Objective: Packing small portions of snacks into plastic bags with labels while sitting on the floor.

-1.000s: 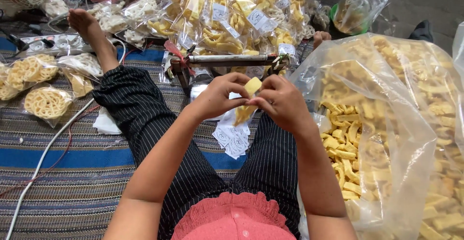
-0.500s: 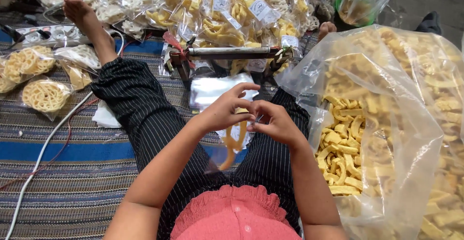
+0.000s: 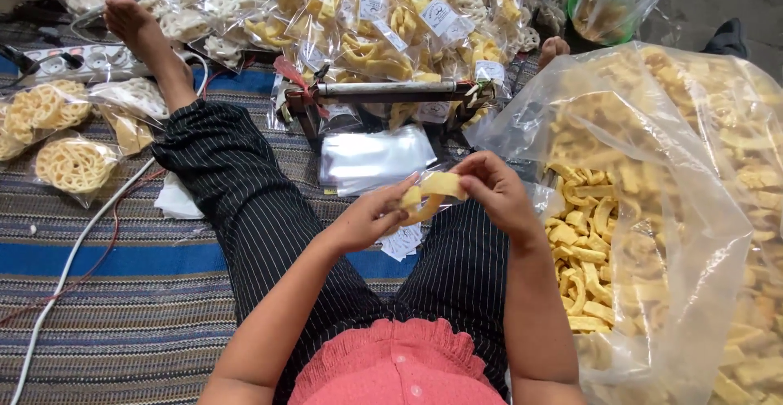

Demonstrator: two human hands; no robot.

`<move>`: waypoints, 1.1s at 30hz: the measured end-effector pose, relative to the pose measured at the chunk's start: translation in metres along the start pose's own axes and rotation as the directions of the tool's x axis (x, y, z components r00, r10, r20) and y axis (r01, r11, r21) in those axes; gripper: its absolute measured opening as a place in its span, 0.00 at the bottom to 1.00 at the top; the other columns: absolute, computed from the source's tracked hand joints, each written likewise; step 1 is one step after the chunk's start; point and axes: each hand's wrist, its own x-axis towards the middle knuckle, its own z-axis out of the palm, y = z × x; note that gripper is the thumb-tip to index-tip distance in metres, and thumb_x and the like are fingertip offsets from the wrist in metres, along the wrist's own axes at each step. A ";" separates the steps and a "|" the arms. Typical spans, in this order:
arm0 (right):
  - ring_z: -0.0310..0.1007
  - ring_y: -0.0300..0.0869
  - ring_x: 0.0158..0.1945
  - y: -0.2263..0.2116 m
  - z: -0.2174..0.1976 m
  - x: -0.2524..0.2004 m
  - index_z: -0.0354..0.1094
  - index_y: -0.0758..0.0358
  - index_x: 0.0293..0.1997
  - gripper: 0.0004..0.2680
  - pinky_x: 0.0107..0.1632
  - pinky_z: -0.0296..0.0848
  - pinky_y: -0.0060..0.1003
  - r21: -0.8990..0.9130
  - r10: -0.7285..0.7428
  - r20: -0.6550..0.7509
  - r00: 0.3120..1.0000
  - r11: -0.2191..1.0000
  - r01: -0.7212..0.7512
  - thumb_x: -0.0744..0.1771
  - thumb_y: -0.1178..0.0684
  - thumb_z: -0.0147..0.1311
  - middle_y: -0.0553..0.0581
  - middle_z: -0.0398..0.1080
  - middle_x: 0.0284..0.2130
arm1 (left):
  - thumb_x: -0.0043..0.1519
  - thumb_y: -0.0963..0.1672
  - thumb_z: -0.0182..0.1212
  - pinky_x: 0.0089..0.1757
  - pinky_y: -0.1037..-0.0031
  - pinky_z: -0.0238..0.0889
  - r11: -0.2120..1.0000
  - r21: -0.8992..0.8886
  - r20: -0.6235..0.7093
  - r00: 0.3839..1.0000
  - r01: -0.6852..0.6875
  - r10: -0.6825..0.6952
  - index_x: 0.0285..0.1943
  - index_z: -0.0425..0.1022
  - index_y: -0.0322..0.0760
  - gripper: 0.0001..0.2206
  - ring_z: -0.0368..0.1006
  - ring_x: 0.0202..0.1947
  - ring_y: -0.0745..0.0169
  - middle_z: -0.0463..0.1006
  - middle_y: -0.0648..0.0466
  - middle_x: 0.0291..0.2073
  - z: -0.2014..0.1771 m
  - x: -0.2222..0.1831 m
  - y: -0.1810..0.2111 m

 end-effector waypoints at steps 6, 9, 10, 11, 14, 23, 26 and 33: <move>0.75 0.46 0.44 -0.026 -0.006 -0.006 0.70 0.73 0.55 0.10 0.48 0.76 0.43 -0.206 0.137 0.125 0.983 0.972 -0.109 0.68 0.63 0.54 0.65 0.75 0.40 | 0.60 0.40 0.68 0.52 0.58 0.72 0.995 0.073 -0.094 0.992 -0.073 0.080 0.72 0.69 0.46 0.28 0.75 0.56 0.40 0.77 0.39 0.58 -0.009 -0.002 0.002; 0.74 0.44 0.43 -0.020 -0.013 -0.012 0.72 0.72 0.52 0.08 0.48 0.76 0.42 -0.238 0.120 0.111 0.987 0.967 -0.091 0.69 0.62 0.52 0.64 0.75 0.39 | 0.58 0.40 0.70 0.51 0.57 0.75 0.999 0.020 -0.033 0.999 0.043 -0.042 0.67 0.75 0.46 0.25 0.78 0.51 0.40 0.80 0.43 0.52 -0.009 -0.007 -0.006; 0.75 0.45 0.43 -0.016 -0.015 -0.014 0.73 0.72 0.50 0.07 0.47 0.76 0.42 -0.181 0.133 0.118 0.984 0.977 -0.110 0.69 0.62 0.53 0.63 0.76 0.39 | 0.60 0.41 0.67 0.50 0.60 0.75 0.989 0.029 0.026 0.989 0.142 -0.143 0.64 0.76 0.46 0.21 0.79 0.49 0.45 0.81 0.44 0.50 -0.006 -0.012 -0.012; 0.76 0.46 0.42 -0.013 -0.017 -0.016 0.74 0.72 0.48 0.07 0.46 0.76 0.43 -0.124 0.143 0.124 0.982 0.984 -0.127 0.68 0.62 0.54 0.63 0.76 0.39 | 0.62 0.42 0.65 0.50 0.62 0.75 0.970 0.046 0.085 0.967 0.238 -0.241 0.62 0.78 0.45 0.18 0.80 0.47 0.50 0.82 0.46 0.47 -0.003 -0.015 -0.017; 0.73 0.49 0.49 0.004 -0.004 -0.034 0.77 0.68 0.43 0.05 0.52 0.71 0.46 -0.070 0.175 0.195 0.965 0.984 -0.164 0.68 0.61 0.54 0.64 0.76 0.45 | 0.62 0.39 0.61 0.51 0.58 0.72 0.959 -0.030 0.229 0.936 0.283 -0.269 0.60 0.79 0.35 0.16 0.79 0.45 0.43 0.82 0.39 0.45 0.019 -0.043 -0.031; 0.71 0.39 0.48 0.037 -0.006 -0.073 0.82 0.58 0.46 0.09 0.53 0.72 0.34 -0.475 0.424 0.171 0.889 0.826 -0.303 0.67 0.51 0.56 0.51 0.75 0.41 | 0.57 0.43 0.61 0.39 0.77 0.70 0.940 0.115 0.098 0.938 0.320 -0.332 0.66 0.75 0.46 0.25 0.75 0.37 0.65 0.81 0.55 0.47 0.053 -0.067 -0.045; 0.72 0.40 0.44 0.010 -0.004 -0.071 0.80 0.63 0.47 0.09 0.46 0.73 0.32 -0.347 0.432 0.238 0.870 0.874 -0.339 0.67 0.56 0.54 0.54 0.74 0.41 | 0.61 0.46 0.62 0.43 0.76 0.73 0.913 0.194 0.156 0.908 0.359 -0.390 0.68 0.74 0.54 0.23 0.75 0.39 0.66 0.77 0.56 0.45 0.053 -0.060 -0.038; 0.71 0.38 0.38 0.023 0.005 -0.078 0.74 0.67 0.43 0.05 0.42 0.73 0.32 -0.073 0.384 0.119 0.916 0.923 -0.377 0.65 0.61 0.57 0.55 0.76 0.38 | 0.55 0.43 0.66 0.50 0.70 0.72 0.965 0.088 0.114 0.960 0.246 -0.255 0.63 0.75 0.39 0.24 0.78 0.47 0.61 0.80 0.52 0.54 0.052 -0.063 -0.035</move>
